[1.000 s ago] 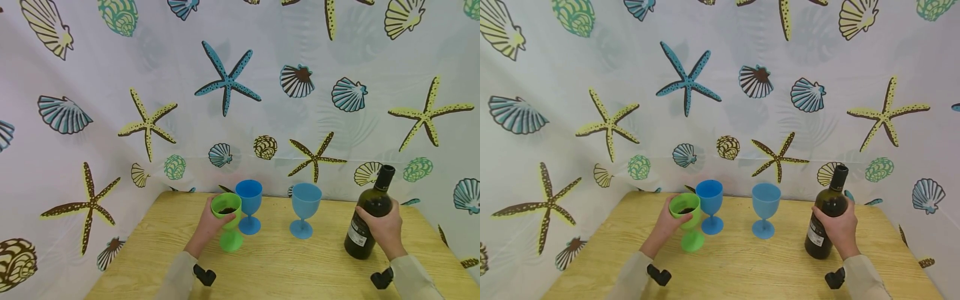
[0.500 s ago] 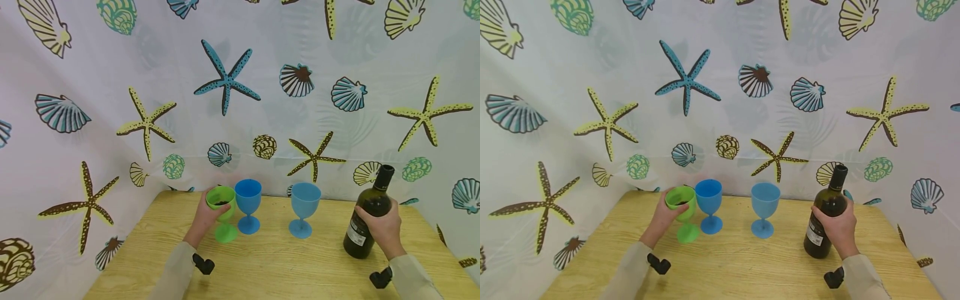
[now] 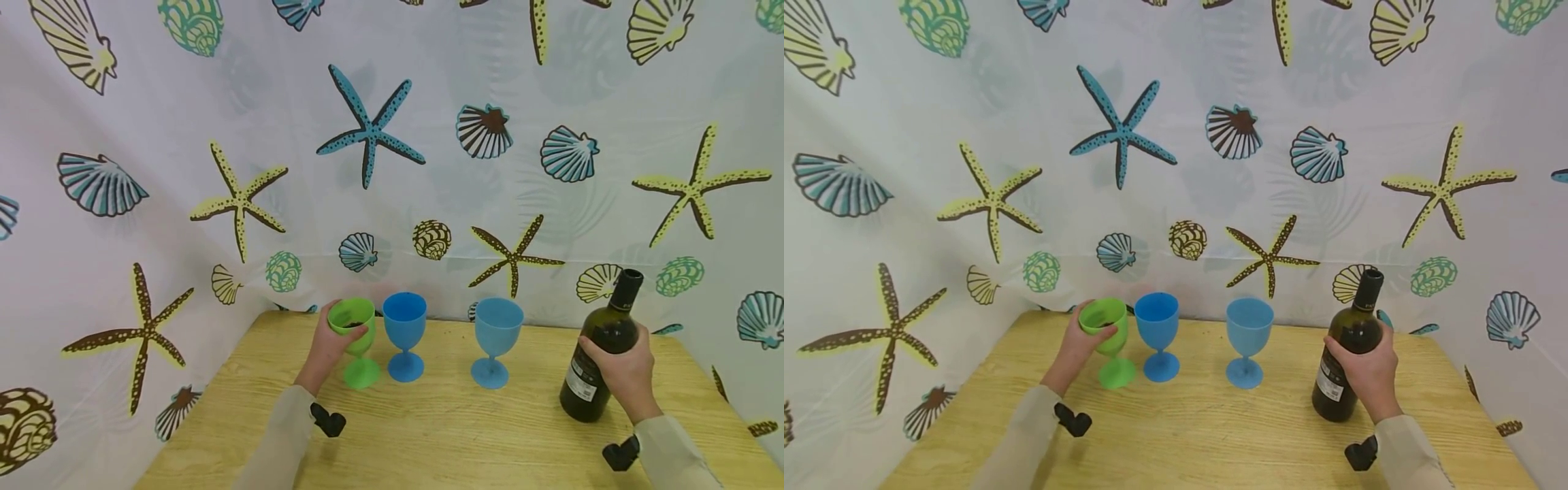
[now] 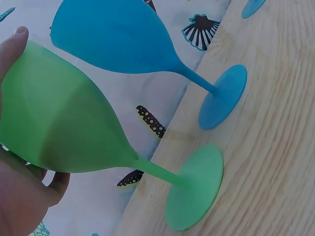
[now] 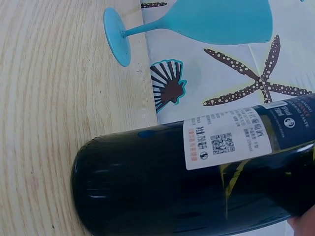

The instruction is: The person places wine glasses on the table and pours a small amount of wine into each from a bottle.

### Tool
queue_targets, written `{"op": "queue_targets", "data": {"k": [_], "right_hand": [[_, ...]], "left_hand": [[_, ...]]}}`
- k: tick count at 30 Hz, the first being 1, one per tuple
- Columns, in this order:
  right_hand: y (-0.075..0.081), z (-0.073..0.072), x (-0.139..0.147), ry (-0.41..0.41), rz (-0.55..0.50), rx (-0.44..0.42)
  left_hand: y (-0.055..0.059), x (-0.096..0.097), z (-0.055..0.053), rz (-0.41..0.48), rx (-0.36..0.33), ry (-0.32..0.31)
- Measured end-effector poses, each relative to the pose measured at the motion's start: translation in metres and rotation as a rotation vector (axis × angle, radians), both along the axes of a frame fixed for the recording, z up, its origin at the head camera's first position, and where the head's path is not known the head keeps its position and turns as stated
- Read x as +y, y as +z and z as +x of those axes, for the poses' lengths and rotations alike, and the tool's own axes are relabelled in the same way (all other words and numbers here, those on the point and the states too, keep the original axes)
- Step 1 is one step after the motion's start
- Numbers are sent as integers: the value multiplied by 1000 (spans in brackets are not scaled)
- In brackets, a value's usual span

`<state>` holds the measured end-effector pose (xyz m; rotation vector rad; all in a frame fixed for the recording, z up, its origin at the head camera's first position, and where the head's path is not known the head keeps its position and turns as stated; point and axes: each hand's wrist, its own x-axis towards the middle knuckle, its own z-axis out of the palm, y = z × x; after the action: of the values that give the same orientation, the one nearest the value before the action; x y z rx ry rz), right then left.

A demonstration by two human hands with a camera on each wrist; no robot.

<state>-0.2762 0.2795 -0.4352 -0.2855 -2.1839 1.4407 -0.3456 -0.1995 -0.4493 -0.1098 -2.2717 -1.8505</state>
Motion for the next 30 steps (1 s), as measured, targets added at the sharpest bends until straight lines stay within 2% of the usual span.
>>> {"op": "queue_targets", "data": {"k": [2, 13, 22, 30], "right_hand": [[-1, 0, 1, -2, -3, -1], [-1, -1, 1, 0, -1, -1], [0, -2, 1, 16, -4, -21], [1, 0, 2, 16, -3, -33]], "left_hand": [[-4, -2, -4, -3, 8, 15], [-4, -11, -10, -6, -10, 7], [-8, -18, -19, -5, -16, 26], [-7, -16, -17, 28, -28, 7]]}}
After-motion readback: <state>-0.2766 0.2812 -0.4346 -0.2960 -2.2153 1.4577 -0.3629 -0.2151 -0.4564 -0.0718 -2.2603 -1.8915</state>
